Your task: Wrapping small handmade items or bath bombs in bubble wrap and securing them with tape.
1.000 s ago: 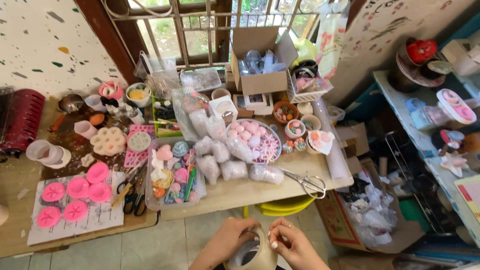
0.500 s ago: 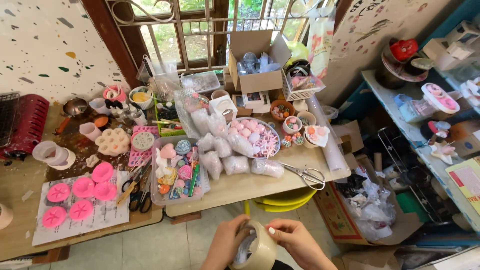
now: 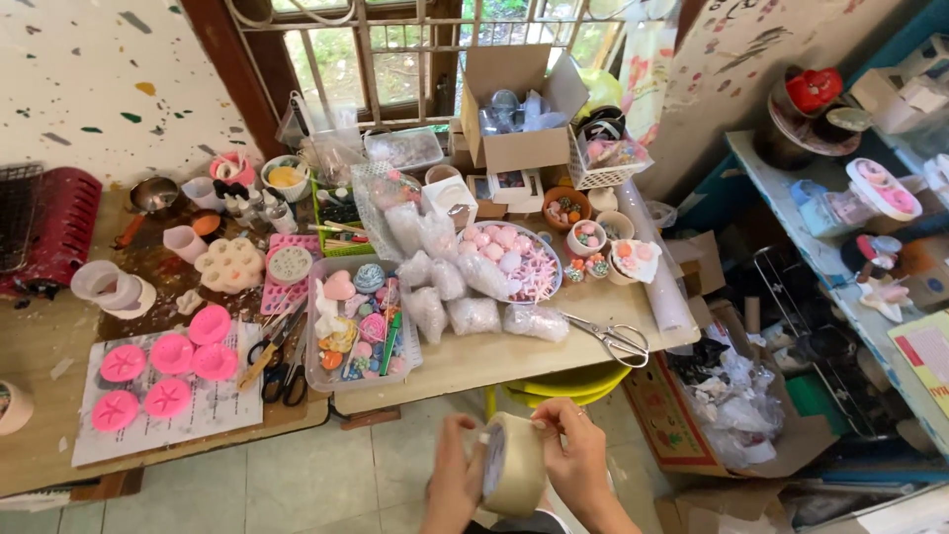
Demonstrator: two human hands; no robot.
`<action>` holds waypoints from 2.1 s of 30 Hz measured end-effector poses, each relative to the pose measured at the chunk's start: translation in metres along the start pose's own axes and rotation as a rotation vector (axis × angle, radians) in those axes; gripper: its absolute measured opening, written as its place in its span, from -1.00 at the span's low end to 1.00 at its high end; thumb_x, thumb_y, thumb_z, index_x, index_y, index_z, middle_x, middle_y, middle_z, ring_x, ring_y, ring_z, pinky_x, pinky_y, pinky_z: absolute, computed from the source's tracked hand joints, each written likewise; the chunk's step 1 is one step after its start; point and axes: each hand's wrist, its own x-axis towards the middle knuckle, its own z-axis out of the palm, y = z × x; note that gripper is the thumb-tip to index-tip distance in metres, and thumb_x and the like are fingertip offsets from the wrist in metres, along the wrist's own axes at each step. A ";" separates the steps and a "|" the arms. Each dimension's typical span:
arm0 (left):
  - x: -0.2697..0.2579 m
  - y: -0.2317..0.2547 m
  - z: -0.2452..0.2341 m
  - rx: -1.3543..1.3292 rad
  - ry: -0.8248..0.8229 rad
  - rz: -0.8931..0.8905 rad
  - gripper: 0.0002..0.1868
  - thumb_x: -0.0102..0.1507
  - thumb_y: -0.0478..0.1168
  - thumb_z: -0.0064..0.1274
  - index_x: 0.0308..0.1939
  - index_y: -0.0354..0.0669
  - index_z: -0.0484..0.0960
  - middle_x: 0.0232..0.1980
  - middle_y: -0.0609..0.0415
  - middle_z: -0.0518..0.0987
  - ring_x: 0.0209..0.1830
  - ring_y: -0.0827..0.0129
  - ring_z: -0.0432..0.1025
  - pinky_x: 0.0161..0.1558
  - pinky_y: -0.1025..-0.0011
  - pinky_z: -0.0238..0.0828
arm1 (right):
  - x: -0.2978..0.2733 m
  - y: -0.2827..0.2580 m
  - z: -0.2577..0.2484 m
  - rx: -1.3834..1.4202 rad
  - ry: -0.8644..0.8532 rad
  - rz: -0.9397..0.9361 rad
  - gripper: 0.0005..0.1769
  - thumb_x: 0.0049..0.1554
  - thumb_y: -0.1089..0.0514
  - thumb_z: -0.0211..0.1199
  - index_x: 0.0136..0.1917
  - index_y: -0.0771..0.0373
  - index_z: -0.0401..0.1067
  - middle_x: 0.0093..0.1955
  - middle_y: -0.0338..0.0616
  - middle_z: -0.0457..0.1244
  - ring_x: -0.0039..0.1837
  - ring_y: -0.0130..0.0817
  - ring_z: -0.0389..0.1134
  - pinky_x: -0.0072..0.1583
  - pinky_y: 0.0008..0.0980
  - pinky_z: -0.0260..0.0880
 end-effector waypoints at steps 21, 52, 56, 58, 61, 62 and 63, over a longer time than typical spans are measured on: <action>-0.035 -0.135 0.054 -0.046 -0.097 -0.444 -0.46 0.19 0.17 0.13 -0.25 -0.33 0.69 -0.45 -0.15 0.66 -0.44 0.10 0.57 -0.32 0.20 0.40 | 0.064 0.131 0.099 -0.144 -0.218 -0.100 -0.88 -0.01 0.32 0.31 -0.14 0.26 0.52 -0.09 -0.03 0.36 0.01 -0.04 0.38 0.06 -0.18 0.38; -0.002 -0.330 0.079 -0.175 0.063 -0.838 -0.19 0.12 -0.02 0.30 0.34 -0.09 0.23 0.10 -0.15 0.62 0.03 0.13 0.55 0.03 0.24 0.50 | 0.028 0.296 0.125 -0.447 -0.016 0.195 -0.78 0.07 0.21 0.32 0.01 0.07 0.42 -0.05 -0.04 0.33 -0.04 0.08 0.39 -0.04 -0.04 0.39; 0.004 -0.315 0.060 -0.329 -0.073 -0.880 -0.40 0.14 -0.11 0.27 0.24 0.07 0.42 0.01 -0.03 0.63 -0.09 0.19 0.55 -0.14 0.19 0.54 | 0.075 0.347 -0.011 -0.638 0.217 0.252 -0.83 0.07 0.25 0.27 -0.03 0.28 0.43 -0.08 0.04 0.33 0.02 0.01 0.36 0.08 -0.08 0.39; 0.006 -0.300 0.052 -0.390 -0.110 -0.911 -0.49 0.16 -0.13 0.26 0.18 0.07 0.50 -0.04 0.00 0.63 -0.15 0.21 0.55 -0.21 0.18 0.54 | 0.096 0.401 -0.052 -0.853 0.168 0.080 -0.74 0.01 0.30 0.25 0.01 0.32 0.43 0.00 0.12 0.34 0.13 0.11 0.32 0.15 -0.03 0.38; 0.014 -0.291 0.049 -0.580 -0.145 -1.038 -0.60 0.18 -0.17 0.21 0.10 0.07 0.56 -0.10 0.02 0.64 -0.20 0.23 0.57 -0.28 0.18 0.56 | 0.115 0.455 -0.079 -0.976 -0.337 -0.095 -0.61 0.07 0.37 0.14 0.20 0.32 0.36 0.10 0.14 0.35 0.19 0.06 0.35 0.18 -0.09 0.45; 0.013 -0.293 0.051 -0.594 -0.149 -1.040 -0.64 0.19 -0.17 0.21 0.07 0.06 0.59 -0.11 0.03 0.65 -0.21 0.25 0.58 -0.28 0.19 0.57 | 0.118 0.445 -0.080 -1.005 -0.396 -0.055 -0.60 0.07 0.35 0.14 0.21 0.30 0.34 0.11 0.15 0.34 0.20 0.08 0.36 0.13 -0.08 0.46; 0.011 -0.296 0.051 -0.609 -0.152 -1.043 -0.68 0.19 -0.18 0.20 0.04 0.04 0.62 -0.13 0.04 0.67 -0.21 0.26 0.59 -0.28 0.21 0.58 | 0.120 0.435 -0.081 -1.035 -0.454 -0.015 -0.58 0.08 0.34 0.15 0.23 0.28 0.32 0.11 0.15 0.34 0.20 0.09 0.37 0.08 -0.07 0.47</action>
